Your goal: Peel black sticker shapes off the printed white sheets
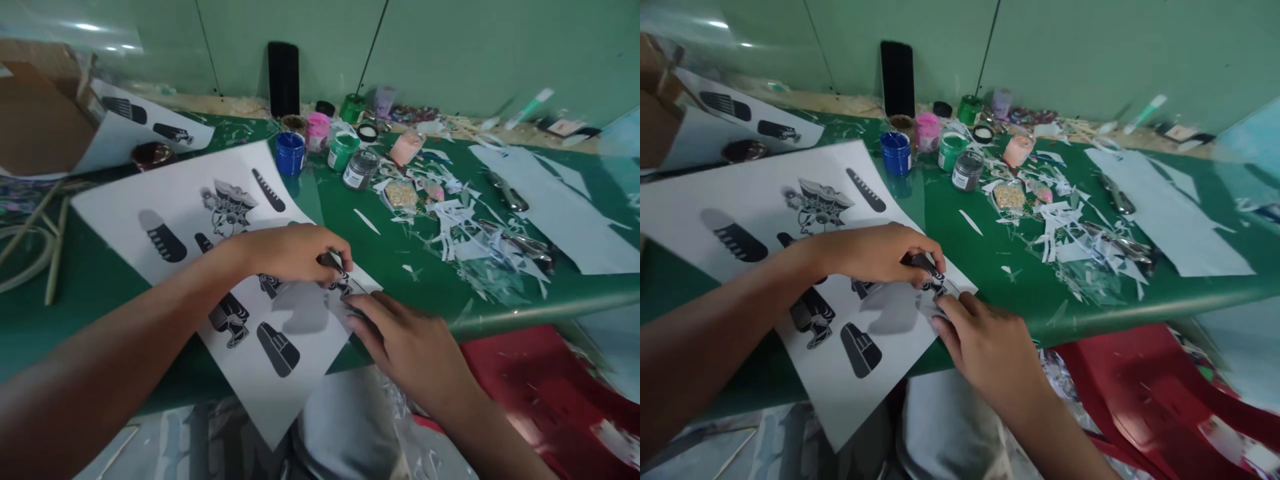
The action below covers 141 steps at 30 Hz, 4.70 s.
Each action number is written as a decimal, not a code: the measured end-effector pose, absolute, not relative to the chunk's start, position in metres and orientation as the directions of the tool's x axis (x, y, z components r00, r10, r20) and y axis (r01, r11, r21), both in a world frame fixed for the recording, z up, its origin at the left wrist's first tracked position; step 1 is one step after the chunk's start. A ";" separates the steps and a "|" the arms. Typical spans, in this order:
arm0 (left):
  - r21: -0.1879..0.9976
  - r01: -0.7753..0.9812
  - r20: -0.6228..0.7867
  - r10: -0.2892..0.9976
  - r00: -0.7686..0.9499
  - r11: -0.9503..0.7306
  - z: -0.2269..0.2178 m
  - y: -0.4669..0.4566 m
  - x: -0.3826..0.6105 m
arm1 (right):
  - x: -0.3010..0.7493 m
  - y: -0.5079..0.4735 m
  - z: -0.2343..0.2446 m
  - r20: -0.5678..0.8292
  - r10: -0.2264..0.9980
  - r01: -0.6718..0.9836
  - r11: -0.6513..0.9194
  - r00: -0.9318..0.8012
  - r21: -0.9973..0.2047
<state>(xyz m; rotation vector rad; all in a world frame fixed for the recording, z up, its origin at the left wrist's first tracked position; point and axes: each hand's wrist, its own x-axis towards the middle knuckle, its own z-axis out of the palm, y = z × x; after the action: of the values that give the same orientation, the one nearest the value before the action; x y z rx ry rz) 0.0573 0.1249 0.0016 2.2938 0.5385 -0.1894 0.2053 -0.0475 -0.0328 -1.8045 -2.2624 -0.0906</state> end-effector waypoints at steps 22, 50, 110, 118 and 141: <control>0.569 0.368 -0.121 0.368 0.922 -0.735 -0.010 0.120 0.058 | 0.205 -0.028 -0.020 0.199 0.977 0.995 0.068 -0.081 0.073; 0.541 0.346 -0.106 0.346 0.932 -0.766 -0.009 0.120 0.056 | 0.202 -0.010 -0.013 0.044 0.981 0.971 0.182 -0.191 0.158; 0.702 0.450 -0.247 0.404 0.881 -0.552 -0.005 0.127 0.058 | 0.196 -0.049 -0.038 0.252 0.955 0.984 0.175 -0.158 -0.045; 0.613 0.410 -0.158 0.403 0.901 -0.676 -0.005 0.122 0.058 | 0.197 -0.049 -0.038 0.242 0.955 0.981 0.187 -0.172 -0.042; 0.387 0.528 -0.195 0.492 0.848 -0.756 0.003 0.096 0.066 | 0.211 -0.032 -0.012 0.043 0.996 0.996 -0.072 0.074 -0.054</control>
<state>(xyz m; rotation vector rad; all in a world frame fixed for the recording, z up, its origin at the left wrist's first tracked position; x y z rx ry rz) 0.0655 0.0957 0.0025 2.5905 0.7543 -0.1126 0.2111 -0.0322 -0.0123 -2.2505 -2.0911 0.0082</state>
